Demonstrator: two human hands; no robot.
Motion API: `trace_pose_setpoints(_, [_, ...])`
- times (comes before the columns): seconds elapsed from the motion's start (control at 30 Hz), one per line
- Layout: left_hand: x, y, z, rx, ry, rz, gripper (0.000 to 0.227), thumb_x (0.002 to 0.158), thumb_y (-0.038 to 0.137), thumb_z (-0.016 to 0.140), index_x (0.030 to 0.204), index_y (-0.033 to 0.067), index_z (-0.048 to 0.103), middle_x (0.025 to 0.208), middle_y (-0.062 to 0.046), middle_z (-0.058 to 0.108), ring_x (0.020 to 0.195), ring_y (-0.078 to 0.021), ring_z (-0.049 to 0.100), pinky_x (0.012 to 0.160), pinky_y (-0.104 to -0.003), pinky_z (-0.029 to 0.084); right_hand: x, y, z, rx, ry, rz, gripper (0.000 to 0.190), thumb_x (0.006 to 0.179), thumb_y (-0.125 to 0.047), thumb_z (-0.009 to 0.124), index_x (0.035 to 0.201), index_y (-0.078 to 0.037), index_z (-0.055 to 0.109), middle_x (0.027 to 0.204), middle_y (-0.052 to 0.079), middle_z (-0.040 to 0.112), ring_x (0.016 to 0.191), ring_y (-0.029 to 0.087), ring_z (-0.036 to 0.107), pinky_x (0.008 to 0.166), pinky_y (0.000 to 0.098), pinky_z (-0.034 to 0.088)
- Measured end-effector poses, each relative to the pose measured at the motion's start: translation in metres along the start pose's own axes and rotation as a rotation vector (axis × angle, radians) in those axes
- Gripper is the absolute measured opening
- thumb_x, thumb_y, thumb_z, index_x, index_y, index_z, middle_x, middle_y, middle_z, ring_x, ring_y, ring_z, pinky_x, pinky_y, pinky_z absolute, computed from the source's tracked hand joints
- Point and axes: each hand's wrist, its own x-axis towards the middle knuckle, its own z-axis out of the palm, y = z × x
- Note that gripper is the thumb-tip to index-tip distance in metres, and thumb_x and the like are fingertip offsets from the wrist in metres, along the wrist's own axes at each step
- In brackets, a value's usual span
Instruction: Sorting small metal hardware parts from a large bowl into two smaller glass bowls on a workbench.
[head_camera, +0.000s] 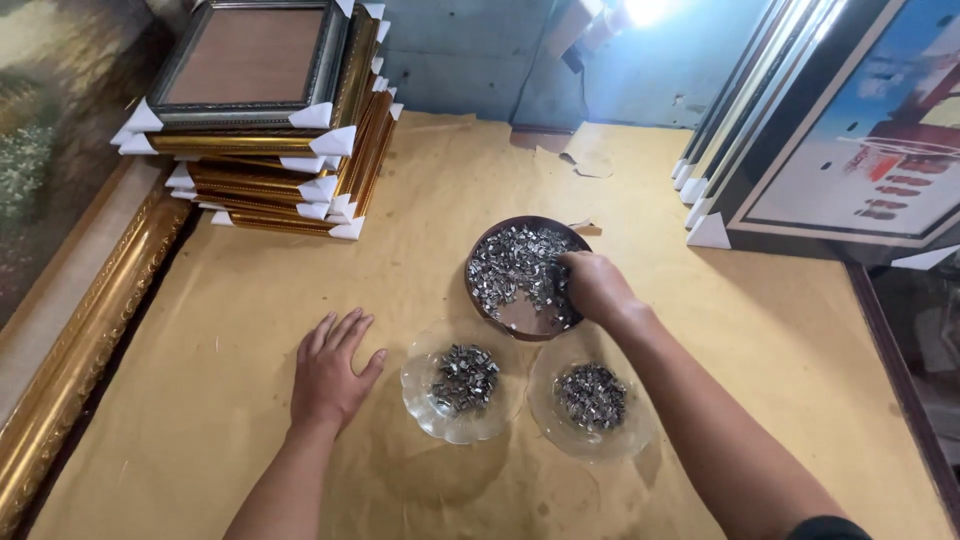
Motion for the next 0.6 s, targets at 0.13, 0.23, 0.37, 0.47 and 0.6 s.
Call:
trace_pose_setpoints(0.13, [0.002,0.001,0.000,0.030,-0.034,-0.007,0.052,0.078,0.054,0.037,0.126,0.0347,0.039,0.136,0.014,0.037,0.129,-0.0172,0.030,0.106,-0.037,0.025,-0.017,-0.050,0.004,-0.276,-0.136,0.062,0.094,0.040,-0.025,0.086,0.122,-0.014,0.042,0.119,0.017,0.045,0.103,0.039,0.050,0.082,0.0432,0.052])
trace_pose_setpoints(0.23, [0.000,0.003,-0.002,0.031,-0.050,-0.009,0.053,0.078,0.055,0.036,0.127,0.0350,0.039,0.136,0.014,0.036,0.129,-0.0168,0.029,0.106,-0.037,0.026,-0.033,-0.083,-0.020,-0.129,-0.086,-0.059,0.063,0.061,-0.016,0.071,0.120,-0.017,0.049,0.115,0.012,0.046,0.099,0.038,0.051,0.073,0.0460,0.053])
trace_pose_setpoints(0.37, [-0.001,0.004,-0.003,-0.189,0.114,0.065,0.048,0.076,0.042,0.047,0.121,0.0238,0.050,0.130,0.007,0.045,0.127,-0.0188,0.031,0.103,-0.037,0.021,-0.044,-0.121,-0.090,0.458,-0.144,0.067,0.035,0.069,0.003,0.056,0.101,-0.007,0.063,0.110,0.014,0.059,0.096,0.026,0.061,0.078,0.0358,0.052])
trace_pose_setpoints(0.47, [0.001,0.002,0.000,-0.187,0.134,0.074,0.049,0.076,0.043,0.047,0.120,0.0241,0.050,0.130,0.007,0.045,0.126,-0.0197,0.032,0.103,-0.038,0.022,-0.028,-0.092,-0.093,0.539,-0.010,0.201,0.040,0.075,0.018,0.039,0.099,-0.002,0.063,0.105,0.017,0.060,0.091,0.026,0.062,0.071,0.0308,0.057])
trace_pose_setpoints(0.6, [-0.001,0.002,-0.001,-0.195,0.157,0.085,0.048,0.076,0.042,0.048,0.119,0.0236,0.051,0.129,0.006,0.047,0.125,-0.0211,0.034,0.102,-0.038,0.023,-0.006,-0.047,-0.066,0.285,0.182,-0.040,0.014,0.077,-0.001,0.058,0.087,-0.004,0.067,0.090,0.010,0.066,0.081,0.022,0.062,0.077,0.0324,0.051])
